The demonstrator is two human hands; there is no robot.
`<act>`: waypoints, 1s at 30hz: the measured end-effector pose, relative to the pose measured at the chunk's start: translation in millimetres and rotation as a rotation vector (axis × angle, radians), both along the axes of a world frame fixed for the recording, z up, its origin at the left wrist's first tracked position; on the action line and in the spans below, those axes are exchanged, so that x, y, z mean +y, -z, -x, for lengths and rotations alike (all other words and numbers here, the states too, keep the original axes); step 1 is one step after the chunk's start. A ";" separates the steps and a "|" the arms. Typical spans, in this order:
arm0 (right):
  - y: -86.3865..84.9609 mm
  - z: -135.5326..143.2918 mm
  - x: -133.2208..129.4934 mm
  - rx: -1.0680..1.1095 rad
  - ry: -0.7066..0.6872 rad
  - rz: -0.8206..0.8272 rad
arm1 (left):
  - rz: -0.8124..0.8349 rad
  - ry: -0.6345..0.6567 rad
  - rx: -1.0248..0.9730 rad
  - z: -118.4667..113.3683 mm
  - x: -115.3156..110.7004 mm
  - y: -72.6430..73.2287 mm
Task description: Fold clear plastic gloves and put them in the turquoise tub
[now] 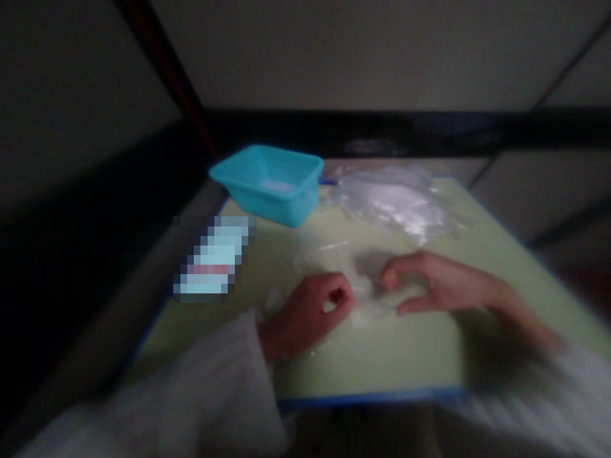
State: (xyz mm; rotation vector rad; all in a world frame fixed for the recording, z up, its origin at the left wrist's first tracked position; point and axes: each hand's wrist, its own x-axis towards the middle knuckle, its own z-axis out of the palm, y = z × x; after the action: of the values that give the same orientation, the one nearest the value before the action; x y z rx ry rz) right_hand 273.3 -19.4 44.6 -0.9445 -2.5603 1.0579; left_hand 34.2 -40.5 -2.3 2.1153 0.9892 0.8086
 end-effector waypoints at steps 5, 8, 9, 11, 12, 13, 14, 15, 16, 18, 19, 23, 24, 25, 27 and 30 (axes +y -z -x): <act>5.1 -7.2 5.6 -0.016 0.042 0.006 | 0.066 -0.094 -0.022 -0.7 3.5 2.0; 5.3 -8.6 7.6 -0.024 0.071 0.037 | 0.067 -0.139 -0.012 0.1 4.4 3.5; 5.0 -8.7 8.0 -0.026 0.081 0.047 | 0.066 -0.157 -0.006 0.3 4.5 3.9; 4.6 -8.7 8.7 -0.024 0.086 0.061 | 0.065 -0.184 0.004 0.5 4.9 4.7; 4.8 -8.6 9.0 -0.023 0.083 0.063 | 0.063 -0.194 0.005 0.5 5.2 5.3; 5.2 -8.3 9.4 -0.025 0.080 0.059 | 0.060 -0.200 0.004 0.6 5.5 6.1; 5.9 -8.0 9.7 -0.032 0.077 0.051 | 0.058 -0.204 0.003 0.7 6.0 7.0; 6.9 -7.5 10.1 -0.043 0.075 0.044 | 0.055 -0.205 0.005 0.9 6.5 8.0; 8.1 -7.0 10.6 -0.056 0.075 0.039 | 0.053 -0.206 0.012 1.2 7.0 9.0; 11.5 -6.1 12.0 -0.083 0.074 0.034 | 0.056 -0.201 0.040 1.9 7.7 10.7; 13.6 -5.7 12.8 -0.097 0.073 0.031 | 0.059 -0.197 0.057 2.3 8.0 11.3; 22.2 -5.5 16.7 -0.143 0.095 -0.020 | 0.063 -0.200 0.122 3.3 8.9 12.6; 23.6 -5.7 17.6 -0.154 0.103 -0.039 | 0.058 -0.203 0.146 3.5 9.2 13.0; 24.7 -6.0 18.3 -0.163 0.108 -0.057 | 0.050 -0.206 0.175 3.9 9.4 13.5; 25.0 -6.2 19.0 -0.168 0.117 -0.099 | 0.015 -0.215 0.239 4.6 9.4 14.1; 21.3 -4.6 17.1 -0.114 0.136 -0.150 | -0.158 -0.217 0.288 5.3 7.1 12.1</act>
State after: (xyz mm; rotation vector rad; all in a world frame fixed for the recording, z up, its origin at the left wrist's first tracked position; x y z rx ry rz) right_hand 278.0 -2.3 23.2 -1.1499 -2.5788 0.7851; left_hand 28.9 -33.4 -14.4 2.3332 1.3648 0.7166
